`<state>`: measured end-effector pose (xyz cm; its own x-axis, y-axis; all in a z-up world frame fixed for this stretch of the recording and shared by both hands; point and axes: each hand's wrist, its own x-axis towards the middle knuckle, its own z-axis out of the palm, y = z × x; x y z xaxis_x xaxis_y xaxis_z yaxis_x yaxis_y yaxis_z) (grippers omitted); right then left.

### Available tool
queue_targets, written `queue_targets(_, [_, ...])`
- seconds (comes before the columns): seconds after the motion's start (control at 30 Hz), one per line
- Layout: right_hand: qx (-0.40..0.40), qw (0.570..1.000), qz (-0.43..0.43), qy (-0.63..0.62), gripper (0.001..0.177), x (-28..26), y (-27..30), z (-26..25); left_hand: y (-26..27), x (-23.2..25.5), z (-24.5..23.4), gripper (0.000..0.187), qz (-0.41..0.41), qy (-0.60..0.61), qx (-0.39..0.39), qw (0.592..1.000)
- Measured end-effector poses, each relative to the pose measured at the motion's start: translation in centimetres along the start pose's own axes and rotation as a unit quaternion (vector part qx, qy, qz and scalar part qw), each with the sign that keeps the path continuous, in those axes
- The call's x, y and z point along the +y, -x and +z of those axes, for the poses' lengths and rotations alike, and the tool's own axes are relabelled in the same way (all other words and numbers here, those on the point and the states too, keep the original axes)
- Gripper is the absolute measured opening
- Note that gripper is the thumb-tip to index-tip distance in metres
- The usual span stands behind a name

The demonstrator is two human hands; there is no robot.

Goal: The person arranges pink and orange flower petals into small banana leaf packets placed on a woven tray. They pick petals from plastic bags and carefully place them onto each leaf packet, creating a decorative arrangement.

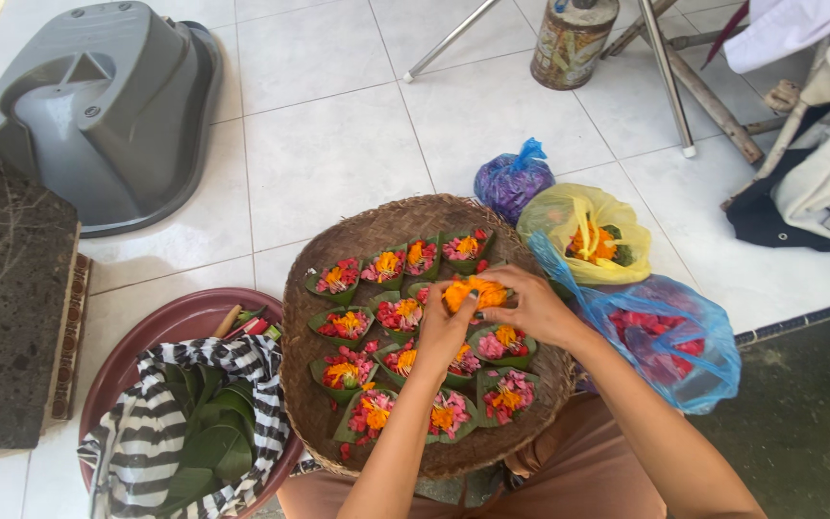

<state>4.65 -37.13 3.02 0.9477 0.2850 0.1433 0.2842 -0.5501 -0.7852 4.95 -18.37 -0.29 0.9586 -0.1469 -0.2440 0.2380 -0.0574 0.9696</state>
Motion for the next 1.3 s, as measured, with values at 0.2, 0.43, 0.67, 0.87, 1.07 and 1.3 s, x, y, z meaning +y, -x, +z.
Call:
queue_targets(0.2, [0.232, 0.97, 0.068, 0.028, 0.042, 3.1, 3.3, -5.8, 2.3, 2.8, 3.0, 0.076, 0.092, -0.088, -0.023, 0.992])
queue_targets(0.43, [0.26, 0.911, 0.17, 0.272, 0.034, 6.7, 3.7, -10.2, 4.2, 2.2, 4.1, 0.078, 0.115, -0.245, 0.048, 0.962])
queue_targets(0.67, [0.205, 0.907, 0.245, 0.273, 0.031, 6.9, 4.2, -9.7, 5.6, 1.3, 3.1, 0.064, 0.014, -0.239, 0.006, 0.971])
queue_targets(0.87, [0.331, 0.882, -0.006, 0.334, 0.019, 0.0, 5.8, -5.2, 4.3, -3.0, 2.5, 0.068, -0.039, 0.165, 0.052, 0.984])
queue_targets(1.07, [0.107, 0.985, -0.132, 0.037, 0.051, -7.8, 9.6, 9.1, 6.4, -4.0, 2.2, 0.063, -0.08, 0.492, -0.083, 0.863])
queue_targets(1.3, [0.052, 0.905, 0.094, -0.41, 0.061, -7.0, 7.3, 13.5, 14.0, 2.1, 0.8, 0.07, 0.204, 0.115, 0.049, 0.971])
